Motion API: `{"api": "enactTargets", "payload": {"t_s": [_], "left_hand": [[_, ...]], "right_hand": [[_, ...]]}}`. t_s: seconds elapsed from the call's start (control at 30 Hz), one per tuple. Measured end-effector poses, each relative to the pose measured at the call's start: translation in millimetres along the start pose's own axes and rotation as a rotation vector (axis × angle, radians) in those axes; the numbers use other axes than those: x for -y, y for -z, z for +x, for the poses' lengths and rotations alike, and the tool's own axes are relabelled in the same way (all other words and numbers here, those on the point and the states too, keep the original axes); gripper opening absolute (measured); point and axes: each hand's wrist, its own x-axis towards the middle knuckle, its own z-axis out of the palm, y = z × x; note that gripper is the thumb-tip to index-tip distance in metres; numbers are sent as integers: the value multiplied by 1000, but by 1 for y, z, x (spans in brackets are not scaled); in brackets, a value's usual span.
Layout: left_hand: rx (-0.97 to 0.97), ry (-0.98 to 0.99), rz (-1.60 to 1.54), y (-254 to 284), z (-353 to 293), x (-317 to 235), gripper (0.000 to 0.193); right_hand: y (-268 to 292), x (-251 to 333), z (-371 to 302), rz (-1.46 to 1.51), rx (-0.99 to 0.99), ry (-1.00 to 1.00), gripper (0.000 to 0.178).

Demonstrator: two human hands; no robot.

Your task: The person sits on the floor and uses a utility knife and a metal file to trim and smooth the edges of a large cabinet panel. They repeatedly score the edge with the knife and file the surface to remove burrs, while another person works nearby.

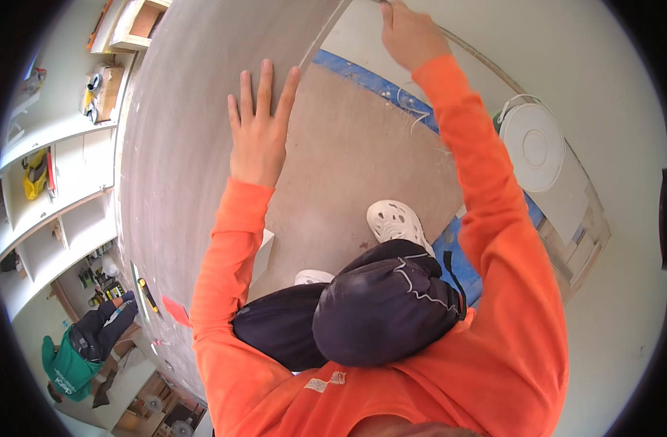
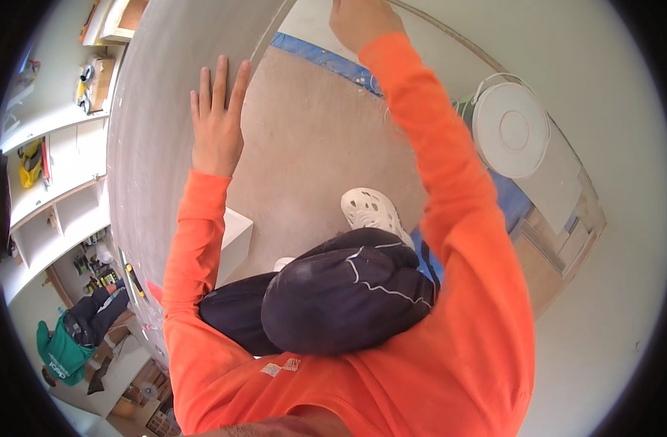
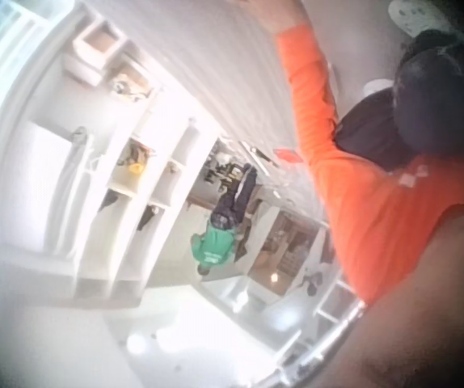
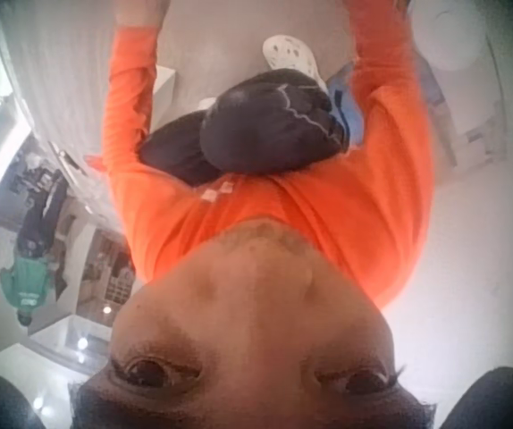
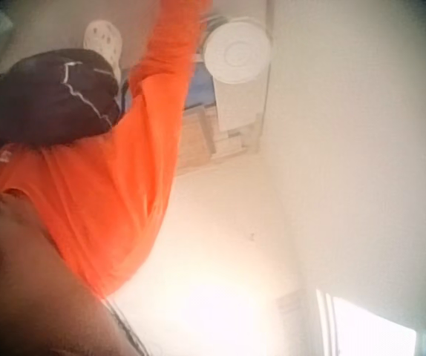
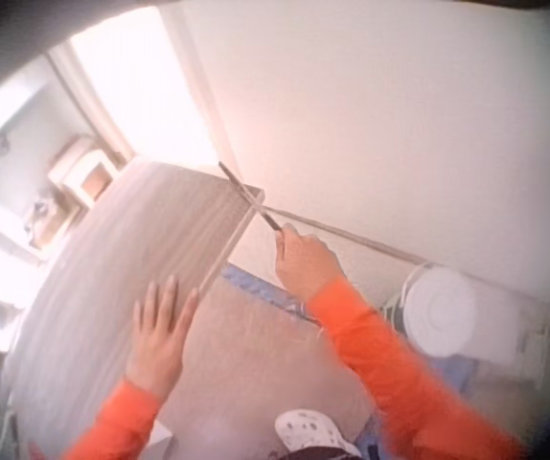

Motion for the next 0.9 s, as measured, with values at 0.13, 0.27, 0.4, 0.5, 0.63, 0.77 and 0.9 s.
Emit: {"api": "enactTargets", "payload": {"t_s": [0.13, 0.27, 0.4, 0.5, 0.63, 0.77, 0.9], "left_hand": [[-8, -11, 21, -1, 1, 0, 97], [-5, -9, 48, -1, 1, 0, 96], [-20, -12, 12, 0, 1, 0, 97], [-6, 2, 21, 0, 1, 0, 96], [-34, 16, -16, -1, 1, -1, 96], [-95, 30, -78, -3, 3, 1, 96], [-139, 37, -53, -6, 9, 3, 93]], "right_hand": [[3, 6, -9, -11, 114, -42, 41], [1, 3, 1, -60, 45, -15, 42], [1, 1, 11, -95, 53, -59, 41], [2, 5, 3, -139, 107, -38, 42], [5, 9, 9, -61, 185, -134, 43], [6, 11, 5, -167, 126, -37, 44], [11, 14, 2, -182, 179, -42, 43]]}}
